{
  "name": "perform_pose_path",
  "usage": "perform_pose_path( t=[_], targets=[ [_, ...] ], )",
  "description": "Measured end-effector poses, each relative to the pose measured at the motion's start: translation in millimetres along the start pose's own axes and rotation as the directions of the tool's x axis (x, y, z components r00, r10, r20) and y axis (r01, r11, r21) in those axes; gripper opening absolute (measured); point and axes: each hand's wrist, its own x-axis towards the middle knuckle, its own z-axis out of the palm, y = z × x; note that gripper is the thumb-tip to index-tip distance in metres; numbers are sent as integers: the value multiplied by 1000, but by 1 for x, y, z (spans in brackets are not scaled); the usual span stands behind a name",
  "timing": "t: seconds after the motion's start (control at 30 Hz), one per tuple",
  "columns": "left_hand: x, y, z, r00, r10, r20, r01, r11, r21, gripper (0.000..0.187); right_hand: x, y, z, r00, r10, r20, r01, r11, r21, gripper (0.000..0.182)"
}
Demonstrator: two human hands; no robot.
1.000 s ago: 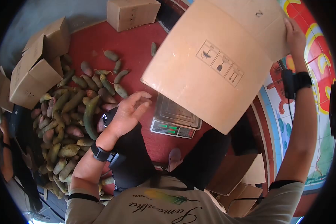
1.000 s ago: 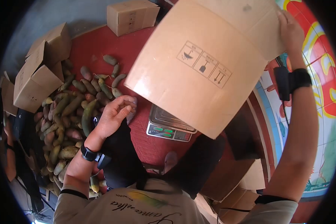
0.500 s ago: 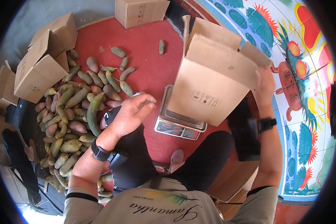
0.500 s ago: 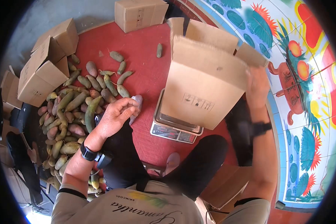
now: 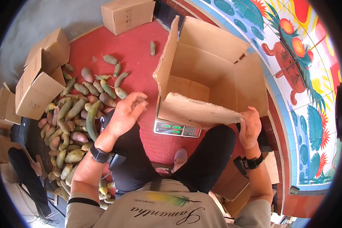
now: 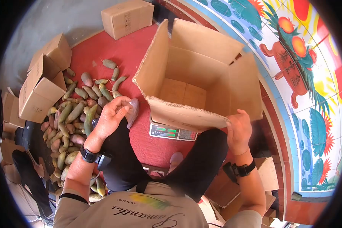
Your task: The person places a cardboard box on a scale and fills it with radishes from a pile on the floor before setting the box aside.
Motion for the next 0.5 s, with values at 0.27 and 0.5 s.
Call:
perform_pose_path(
  t=[0.27,0.5],
  targets=[
    [6,5,9,1000,-17,-5,17,998,61,45,-14,10,4,1000,-2,-31,3,1000,11,14],
    [7,-2,14,999,48,3,-48,996,79,45,-6,16,-12,989,12,-150,-13,1000,-11,12]
  ],
)
